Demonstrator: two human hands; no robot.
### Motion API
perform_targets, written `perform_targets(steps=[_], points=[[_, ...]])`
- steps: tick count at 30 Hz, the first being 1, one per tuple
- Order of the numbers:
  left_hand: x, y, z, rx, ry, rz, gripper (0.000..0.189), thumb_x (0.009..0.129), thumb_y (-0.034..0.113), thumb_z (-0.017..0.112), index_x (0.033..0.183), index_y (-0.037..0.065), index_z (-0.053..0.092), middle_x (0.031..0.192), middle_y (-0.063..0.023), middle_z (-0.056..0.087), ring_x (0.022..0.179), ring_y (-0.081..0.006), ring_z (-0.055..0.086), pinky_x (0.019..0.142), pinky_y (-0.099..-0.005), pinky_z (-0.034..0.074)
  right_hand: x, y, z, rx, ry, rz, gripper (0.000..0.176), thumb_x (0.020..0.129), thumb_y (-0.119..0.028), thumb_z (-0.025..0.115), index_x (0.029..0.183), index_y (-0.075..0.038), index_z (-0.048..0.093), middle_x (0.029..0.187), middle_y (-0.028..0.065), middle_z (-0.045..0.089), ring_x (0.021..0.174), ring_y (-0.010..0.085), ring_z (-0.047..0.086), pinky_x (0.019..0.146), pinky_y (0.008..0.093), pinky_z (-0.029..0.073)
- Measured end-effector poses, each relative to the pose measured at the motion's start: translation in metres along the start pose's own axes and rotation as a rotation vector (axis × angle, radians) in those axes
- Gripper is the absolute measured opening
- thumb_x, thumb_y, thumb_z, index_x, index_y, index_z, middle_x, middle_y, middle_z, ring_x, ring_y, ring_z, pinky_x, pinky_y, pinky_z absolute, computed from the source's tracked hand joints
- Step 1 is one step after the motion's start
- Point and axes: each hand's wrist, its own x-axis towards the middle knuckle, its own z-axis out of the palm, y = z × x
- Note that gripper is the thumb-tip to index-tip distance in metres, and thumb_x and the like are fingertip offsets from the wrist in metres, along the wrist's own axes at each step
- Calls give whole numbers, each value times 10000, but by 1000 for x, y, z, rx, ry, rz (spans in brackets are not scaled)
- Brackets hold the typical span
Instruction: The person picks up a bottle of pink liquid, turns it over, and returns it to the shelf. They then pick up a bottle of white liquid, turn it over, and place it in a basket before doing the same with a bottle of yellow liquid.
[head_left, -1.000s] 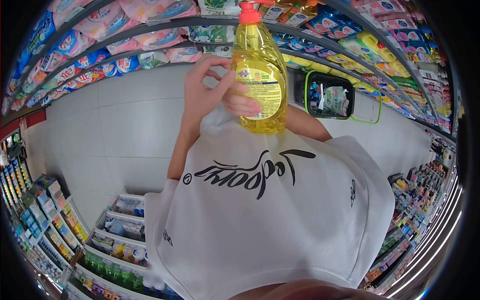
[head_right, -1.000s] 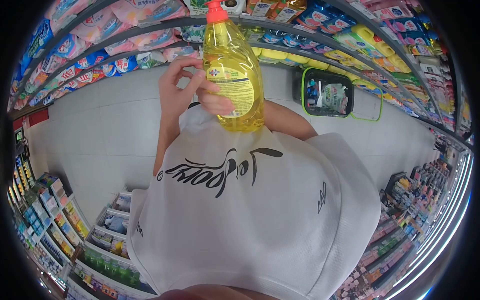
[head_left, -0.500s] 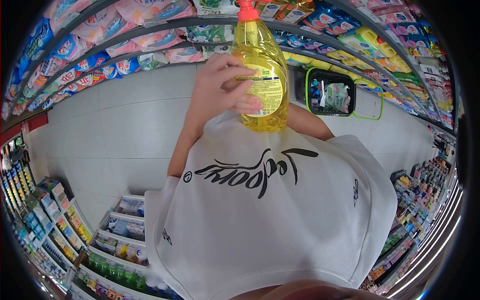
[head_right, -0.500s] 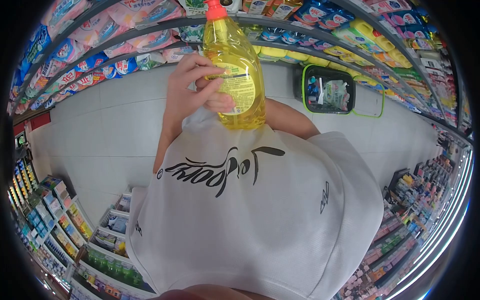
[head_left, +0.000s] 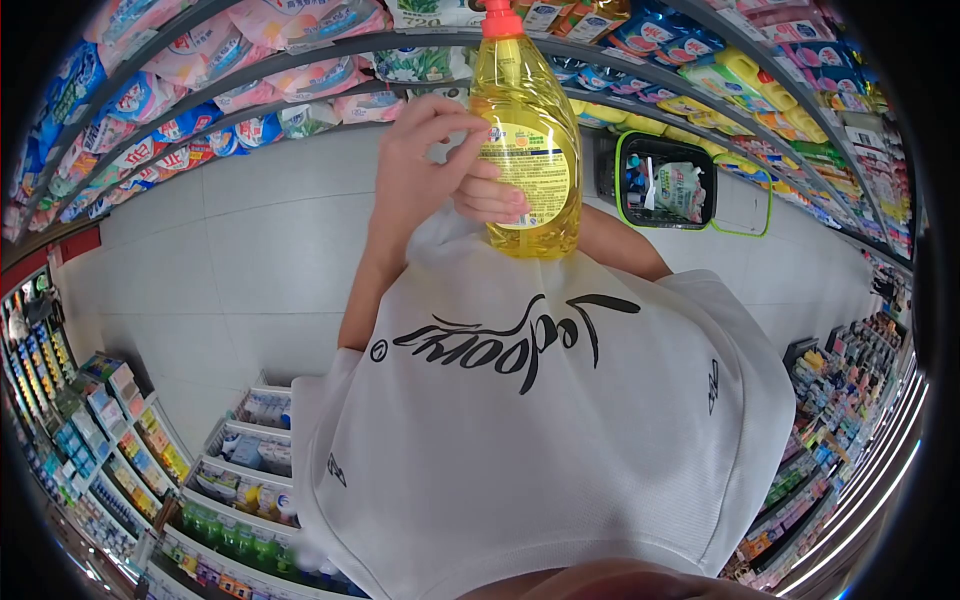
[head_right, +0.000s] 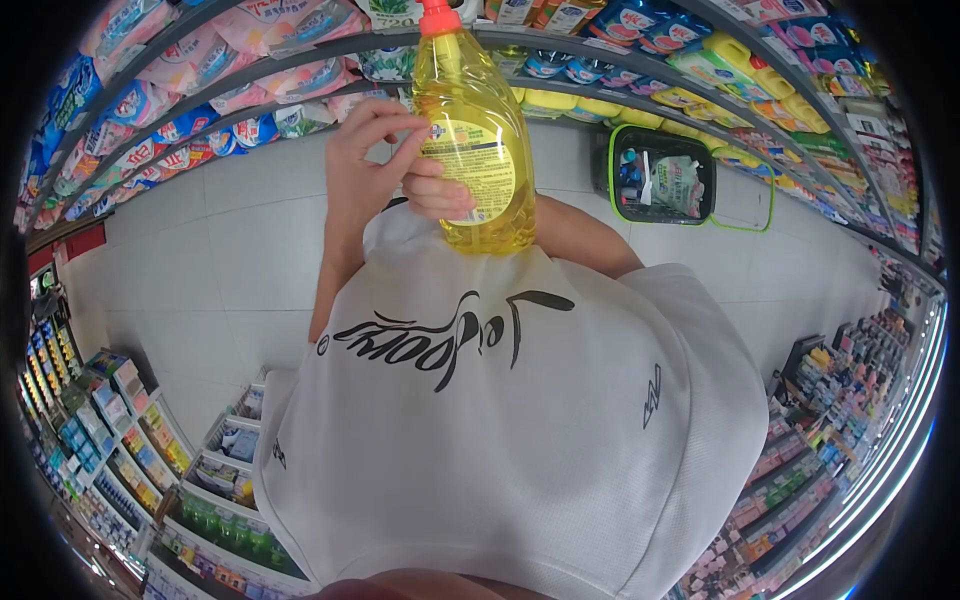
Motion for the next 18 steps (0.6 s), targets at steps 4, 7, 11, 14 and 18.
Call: perform_targets(steps=[4,7,11,14,18], points=[[-3,3,4,3,-13,-8,168,746,1,721,907,49,714,864,-33,615,727,-124,557,601,-243,447,-7,0,4,-46,80,6,385,892,-469,542,814,-93,508,557,48,556,394,155,527,415,260,402],[-4,6,6,-17,-36,-10,197,735,8,729,926,57,720,852,-33,605,719,-130,556,605,-245,449,-9,0,-1,-35,39,10,384,912,-459,513,851,-80,506,556,50,545,396,157,510,422,274,391],[-5,7,8,14,-73,36,231,719,10,736,942,71,725,859,-31,597,756,-143,564,617,-257,456,-14,-1,3,-46,85,14,391,937,-457,468,868,-74,497,555,51,533,388,156,487,420,277,379],[-3,7,8,30,-73,71,234,716,10,738,940,76,726,871,-29,597,785,-149,568,621,-259,457,-9,0,15,-83,152,13,396,937,-462,466,863,-74,502,551,46,528,388,151,484,420,268,378],[0,1,8,80,-10,82,201,724,9,733,911,81,728,874,-27,600,793,-149,568,611,-256,454,-11,4,2,3,84,-42,367,896,-417,568,807,-63,536,590,102,610,410,200,585,420,296,472]])
